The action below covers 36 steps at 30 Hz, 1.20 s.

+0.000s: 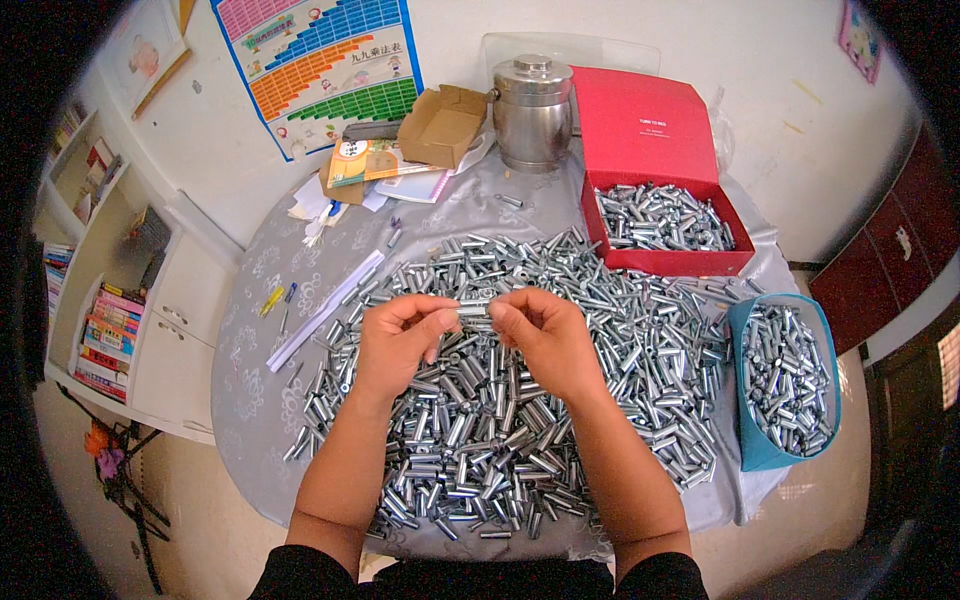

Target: The person sits at a table covered with a large pile of small, cylindrical metal parts. They repeatedly pick up two pieces, fit them together by hand, and place the assembled unit back onto the pile. The task continues for the duration of the clip, with the person handling the parts one pair at a time.

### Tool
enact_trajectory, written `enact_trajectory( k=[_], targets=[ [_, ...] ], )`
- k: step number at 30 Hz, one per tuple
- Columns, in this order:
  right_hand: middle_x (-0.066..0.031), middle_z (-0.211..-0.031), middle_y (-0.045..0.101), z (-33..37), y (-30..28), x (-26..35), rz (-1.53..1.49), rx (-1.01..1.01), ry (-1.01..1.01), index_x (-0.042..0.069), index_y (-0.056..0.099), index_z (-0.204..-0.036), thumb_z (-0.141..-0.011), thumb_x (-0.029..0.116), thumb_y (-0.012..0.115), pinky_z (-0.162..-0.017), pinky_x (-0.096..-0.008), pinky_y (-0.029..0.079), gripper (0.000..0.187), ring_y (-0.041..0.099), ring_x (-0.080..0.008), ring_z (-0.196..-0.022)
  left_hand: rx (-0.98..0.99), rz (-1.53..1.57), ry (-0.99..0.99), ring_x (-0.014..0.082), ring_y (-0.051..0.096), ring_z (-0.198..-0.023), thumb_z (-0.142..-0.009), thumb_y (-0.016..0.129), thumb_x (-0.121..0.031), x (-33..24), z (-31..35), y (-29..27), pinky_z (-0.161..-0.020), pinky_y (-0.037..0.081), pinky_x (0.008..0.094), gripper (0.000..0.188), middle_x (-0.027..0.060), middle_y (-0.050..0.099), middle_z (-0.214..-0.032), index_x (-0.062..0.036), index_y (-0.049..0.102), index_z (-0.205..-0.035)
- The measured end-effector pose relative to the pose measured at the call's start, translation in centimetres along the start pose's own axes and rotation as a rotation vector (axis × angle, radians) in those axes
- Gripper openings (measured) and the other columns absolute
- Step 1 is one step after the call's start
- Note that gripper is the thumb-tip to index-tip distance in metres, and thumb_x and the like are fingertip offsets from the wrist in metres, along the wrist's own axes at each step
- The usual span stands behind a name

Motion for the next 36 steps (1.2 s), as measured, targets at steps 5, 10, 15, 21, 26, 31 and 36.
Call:
enact_trajectory(
  k=[5,10,15,21,26,31,36],
  targets=[
    [0.0007,-0.081,0.062,0.2,0.7,0.8,-0.055,-0.045,-0.012,-0.001,0.064,-0.111,-0.091,0.009,0.064,-0.064,-0.0201,0.044,0.022,0.053,-0.0052,-0.071,-0.009,-0.004,-0.004,0.0044,0.049,-0.051,-0.088,0.067,-0.008,0.2,0.1,-0.1,-0.046,0.038,0.0177,0.015,0.0057,0.069,-0.08,0.0011,0.069,-0.1],
    [0.0001,-0.084,0.064,0.3,1.0,1.1,-0.082,-0.073,-0.102,0.0,0.064,-0.111,-0.091,0.008,0.064,-0.064,-0.0208,0.045,0.021,0.055,-0.0056,-0.072,-0.016,0.013,-0.009,0.0044,0.049,-0.051,-0.088,0.068,-0.008,0.2,0.0,0.0,-0.046,0.038,0.0176,0.015,0.0055,0.069,-0.079,0.0009,0.069,-0.1],
    [-0.0005,-0.084,0.065,0.1,0.3,0.2,-0.001,0.009,0.002,0.0,0.064,-0.11,-0.091,0.009,0.065,-0.064,-0.0212,0.045,0.021,0.056,-0.0058,-0.071,-0.011,0.033,0.001,0.0045,0.049,-0.051,-0.088,0.068,-0.01,0.3,0.1,0.0,-0.046,0.038,0.0178,0.016,0.0057,0.069,-0.079,0.0009,0.069,-0.1],
    [-0.0002,-0.081,0.063,0.1,0.7,0.3,-0.084,-0.011,0.005,0.0,0.063,-0.11,-0.091,0.01,0.064,-0.063,-0.0209,0.045,0.021,0.055,-0.0051,-0.07,-0.012,0.036,-0.004,0.0047,0.049,-0.051,-0.088,0.068,-0.01,0.2,0.0,-0.1,-0.046,0.038,0.0176,0.016,0.0061,0.069,-0.08,0.0008,0.069,-0.101],
    [-0.0002,-0.083,0.063,0.2,1.0,0.8,-0.094,-0.093,-0.116,0.0,0.064,-0.108,-0.091,0.009,0.065,-0.064,-0.0208,0.045,0.019,0.055,-0.0054,-0.071,-0.021,0.032,-0.019,0.0047,0.049,-0.051,-0.088,0.067,-0.01,0.2,0.0,-0.1,-0.046,0.039,0.0175,0.016,0.0065,0.069,-0.08,0.0007,0.068,-0.101],
    [-0.0013,-0.09,0.064,0.0,0.4,-0.1,-0.097,0.018,-0.014,0.001,0.064,-0.105,-0.09,0.004,0.064,-0.068,-0.0214,0.047,0.016,0.056,-0.0061,-0.074,-0.021,0.027,-0.02,0.0045,0.049,-0.051,-0.089,0.067,-0.01,0.4,0.0,-0.1,-0.046,0.039,0.0175,0.016,0.0069,0.069,-0.08,0.0009,0.068,-0.1],
    [-0.0047,-0.093,0.064,-0.1,0.0,0.1,0.058,-0.158,-0.235,0.003,0.064,-0.111,-0.086,0.001,0.064,-0.072,-0.0232,0.048,0.025,0.058,-0.0097,-0.079,-0.029,0.046,-0.028,0.0045,0.048,-0.051,-0.089,0.067,-0.012,0.5,-0.1,-0.2,-0.046,0.038,0.0177,0.017,0.007,0.069,-0.08,0.001,0.068,-0.1]
  ],
)
Point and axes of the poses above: each hand's wrist, its own z-axis away from the middle knuckle, its own y-axis out of the palm, x = y × z, the point moved 3 cm from there along -z, towards the middle knuckle
